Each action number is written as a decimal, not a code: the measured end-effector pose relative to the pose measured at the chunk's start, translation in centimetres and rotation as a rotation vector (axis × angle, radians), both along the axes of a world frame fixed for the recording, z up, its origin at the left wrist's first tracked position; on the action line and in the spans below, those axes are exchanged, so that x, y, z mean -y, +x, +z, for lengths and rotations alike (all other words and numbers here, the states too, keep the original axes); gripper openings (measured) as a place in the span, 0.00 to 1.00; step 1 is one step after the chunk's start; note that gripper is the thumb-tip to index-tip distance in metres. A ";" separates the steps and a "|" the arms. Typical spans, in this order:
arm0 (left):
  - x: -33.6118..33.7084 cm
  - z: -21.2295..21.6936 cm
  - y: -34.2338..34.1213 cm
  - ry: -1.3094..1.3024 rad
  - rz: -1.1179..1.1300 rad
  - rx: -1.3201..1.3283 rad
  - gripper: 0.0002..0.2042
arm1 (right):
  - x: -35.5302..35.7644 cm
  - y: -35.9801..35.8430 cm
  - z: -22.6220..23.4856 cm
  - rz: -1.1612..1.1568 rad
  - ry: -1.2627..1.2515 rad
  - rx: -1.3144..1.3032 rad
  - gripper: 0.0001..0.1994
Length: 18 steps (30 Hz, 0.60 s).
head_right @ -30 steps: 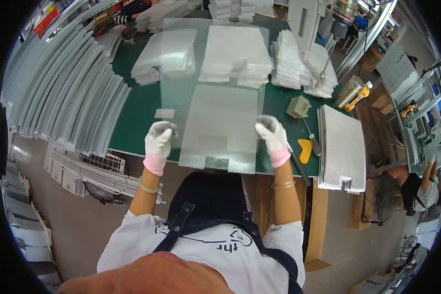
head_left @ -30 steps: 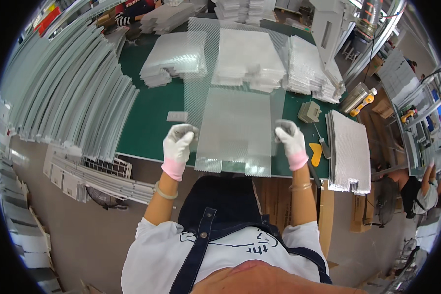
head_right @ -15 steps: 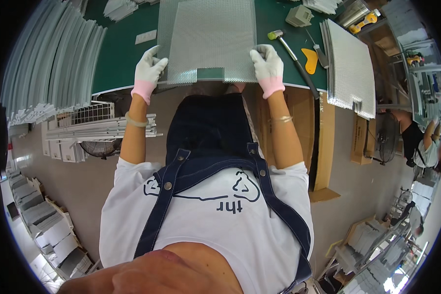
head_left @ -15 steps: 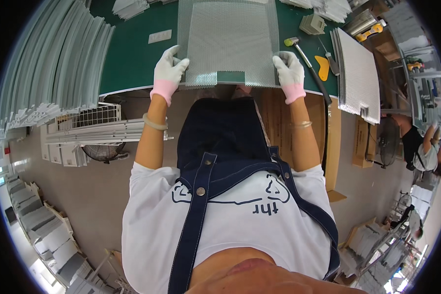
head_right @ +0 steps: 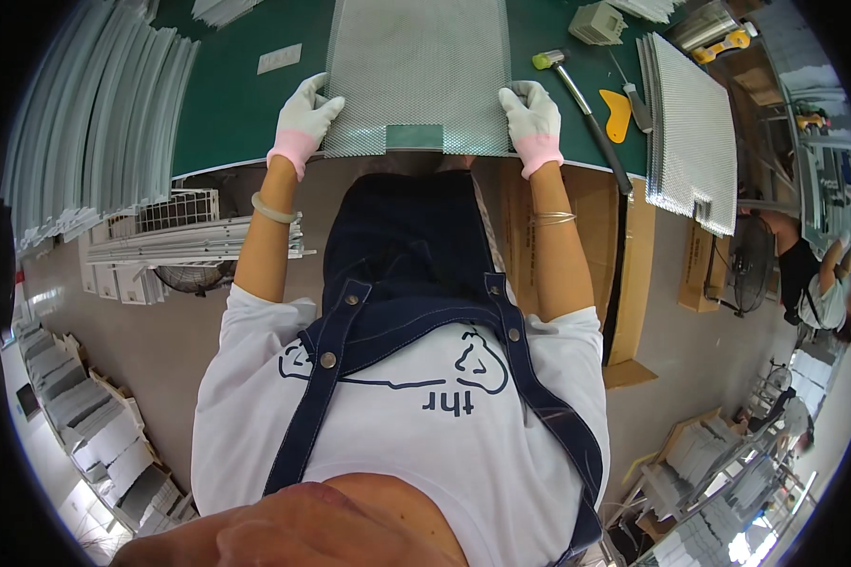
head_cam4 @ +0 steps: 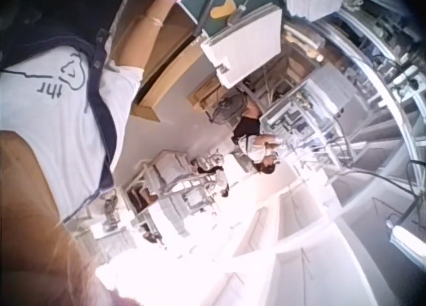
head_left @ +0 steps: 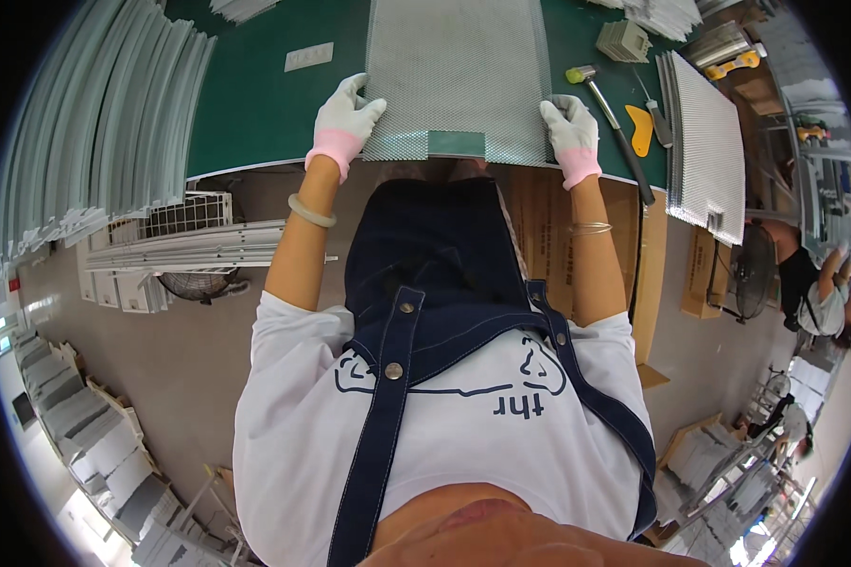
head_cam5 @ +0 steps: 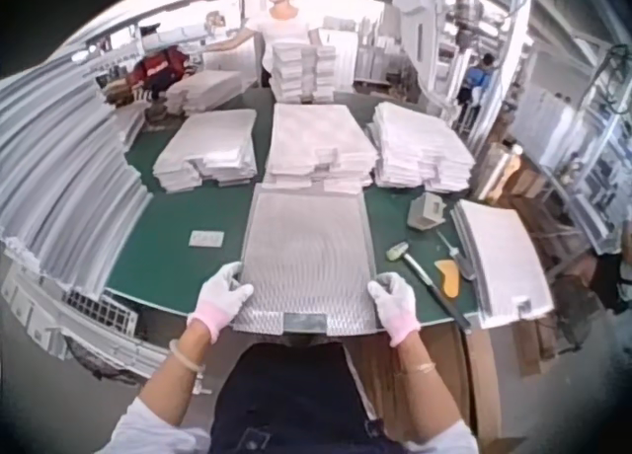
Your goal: Assembling industrial filters by placing metal frames around mesh screens and securing them using a press machine and a hammer.
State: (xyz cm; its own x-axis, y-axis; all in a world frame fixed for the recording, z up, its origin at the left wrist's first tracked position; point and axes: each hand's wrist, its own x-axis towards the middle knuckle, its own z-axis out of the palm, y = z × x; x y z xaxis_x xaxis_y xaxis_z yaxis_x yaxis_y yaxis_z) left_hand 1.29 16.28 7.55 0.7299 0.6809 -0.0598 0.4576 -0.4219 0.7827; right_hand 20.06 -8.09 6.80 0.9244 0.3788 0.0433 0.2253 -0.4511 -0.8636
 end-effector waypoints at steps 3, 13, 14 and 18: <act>-0.2 -0.2 0.0 -0.012 0.013 -0.020 0.27 | 0.1 0.1 -0.2 0.010 0.006 -0.049 0.15; 0.4 1.0 0.0 0.015 -0.019 -0.089 0.27 | 0.0 -0.5 0.0 0.011 -0.030 0.026 0.15; 0.4 1.0 0.0 0.011 -0.020 -0.112 0.27 | -0.1 -0.8 0.3 0.018 -0.044 0.044 0.15; 0.2 0.6 0.0 0.059 -0.024 -0.122 0.27 | -0.2 -0.7 0.5 0.021 -0.080 0.056 0.14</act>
